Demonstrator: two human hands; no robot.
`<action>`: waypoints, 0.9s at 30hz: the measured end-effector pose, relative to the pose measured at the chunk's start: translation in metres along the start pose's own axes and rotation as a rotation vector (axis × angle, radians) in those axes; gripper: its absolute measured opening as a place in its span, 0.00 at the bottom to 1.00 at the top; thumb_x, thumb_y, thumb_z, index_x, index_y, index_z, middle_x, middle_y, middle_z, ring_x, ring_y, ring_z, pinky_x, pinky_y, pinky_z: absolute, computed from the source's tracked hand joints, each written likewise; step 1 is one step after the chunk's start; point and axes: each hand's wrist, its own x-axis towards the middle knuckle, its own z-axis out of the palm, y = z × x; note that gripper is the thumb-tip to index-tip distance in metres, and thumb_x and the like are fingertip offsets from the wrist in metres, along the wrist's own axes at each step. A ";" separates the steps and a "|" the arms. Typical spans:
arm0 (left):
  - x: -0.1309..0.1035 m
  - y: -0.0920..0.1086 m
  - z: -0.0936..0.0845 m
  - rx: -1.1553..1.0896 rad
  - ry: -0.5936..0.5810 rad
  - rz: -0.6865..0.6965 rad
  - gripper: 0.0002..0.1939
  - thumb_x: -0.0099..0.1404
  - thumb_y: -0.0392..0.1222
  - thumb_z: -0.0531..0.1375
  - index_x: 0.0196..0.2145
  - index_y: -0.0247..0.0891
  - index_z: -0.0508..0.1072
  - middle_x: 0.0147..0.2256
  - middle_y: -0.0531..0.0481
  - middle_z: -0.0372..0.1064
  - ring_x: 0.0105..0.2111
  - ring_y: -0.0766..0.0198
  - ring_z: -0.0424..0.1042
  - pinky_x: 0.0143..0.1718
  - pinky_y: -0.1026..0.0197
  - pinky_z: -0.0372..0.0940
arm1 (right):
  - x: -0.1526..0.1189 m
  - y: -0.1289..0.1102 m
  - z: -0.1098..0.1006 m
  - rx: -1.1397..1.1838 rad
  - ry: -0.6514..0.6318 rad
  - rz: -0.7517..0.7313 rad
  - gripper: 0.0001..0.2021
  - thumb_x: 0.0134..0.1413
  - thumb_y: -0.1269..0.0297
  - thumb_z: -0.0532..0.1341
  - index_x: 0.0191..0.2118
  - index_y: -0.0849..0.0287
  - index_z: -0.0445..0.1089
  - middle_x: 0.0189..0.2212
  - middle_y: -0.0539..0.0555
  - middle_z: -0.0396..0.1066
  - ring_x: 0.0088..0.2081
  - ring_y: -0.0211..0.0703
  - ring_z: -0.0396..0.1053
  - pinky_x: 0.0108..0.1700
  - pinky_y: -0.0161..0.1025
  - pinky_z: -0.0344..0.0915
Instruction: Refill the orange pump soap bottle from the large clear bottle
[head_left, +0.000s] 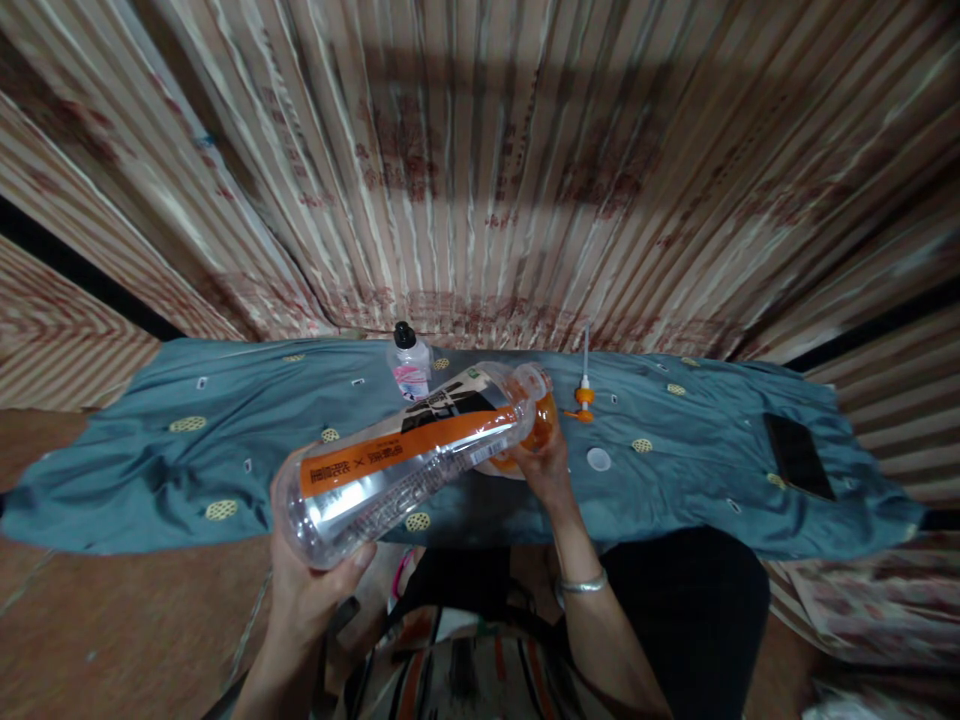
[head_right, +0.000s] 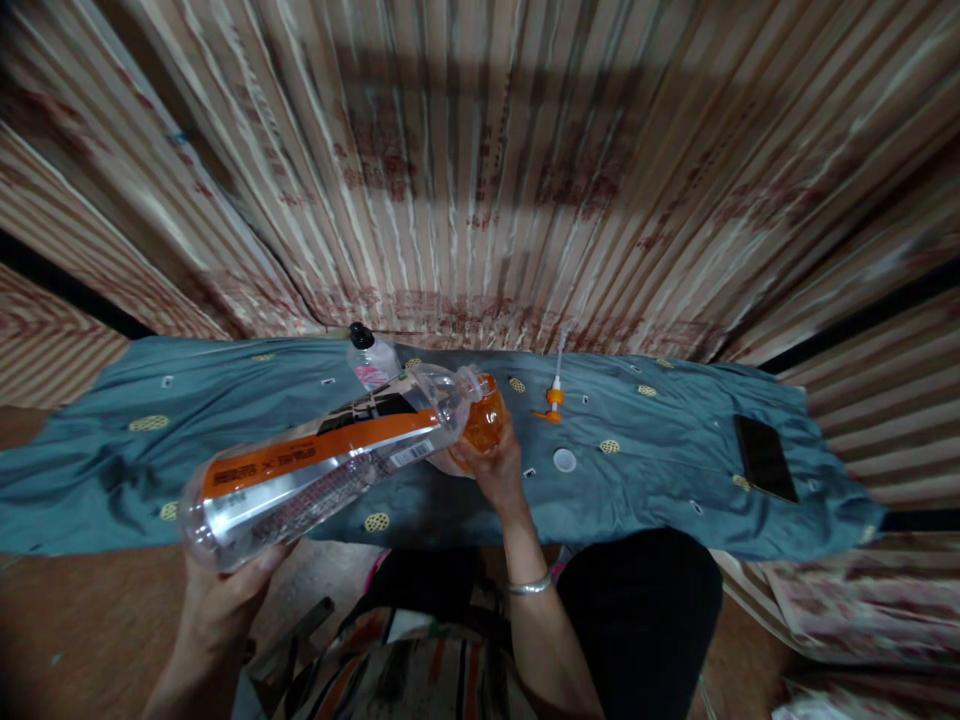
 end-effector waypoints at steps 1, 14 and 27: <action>0.000 0.000 0.000 -0.010 -0.002 -0.004 0.54 0.44 0.65 0.77 0.63 0.40 0.69 0.66 0.34 0.66 0.69 0.27 0.65 0.74 0.29 0.57 | 0.000 0.000 0.000 -0.002 0.000 -0.003 0.31 0.45 0.52 0.76 0.56 0.53 0.73 0.49 0.58 0.84 0.49 0.57 0.83 0.55 0.56 0.81; -0.001 -0.005 -0.004 -0.062 -0.008 -0.003 0.53 0.44 0.61 0.78 0.64 0.41 0.68 0.66 0.34 0.66 0.69 0.28 0.65 0.74 0.28 0.54 | 0.000 0.003 -0.001 -0.017 0.020 0.028 0.30 0.42 0.54 0.77 0.53 0.53 0.73 0.48 0.59 0.84 0.49 0.60 0.83 0.58 0.62 0.79; -0.001 -0.008 -0.005 -0.036 -0.024 0.012 0.54 0.45 0.62 0.78 0.65 0.39 0.67 0.67 0.32 0.65 0.70 0.26 0.63 0.74 0.25 0.53 | 0.000 0.003 -0.002 -0.039 0.007 -0.008 0.30 0.44 0.53 0.77 0.53 0.53 0.73 0.46 0.58 0.85 0.49 0.59 0.84 0.56 0.58 0.81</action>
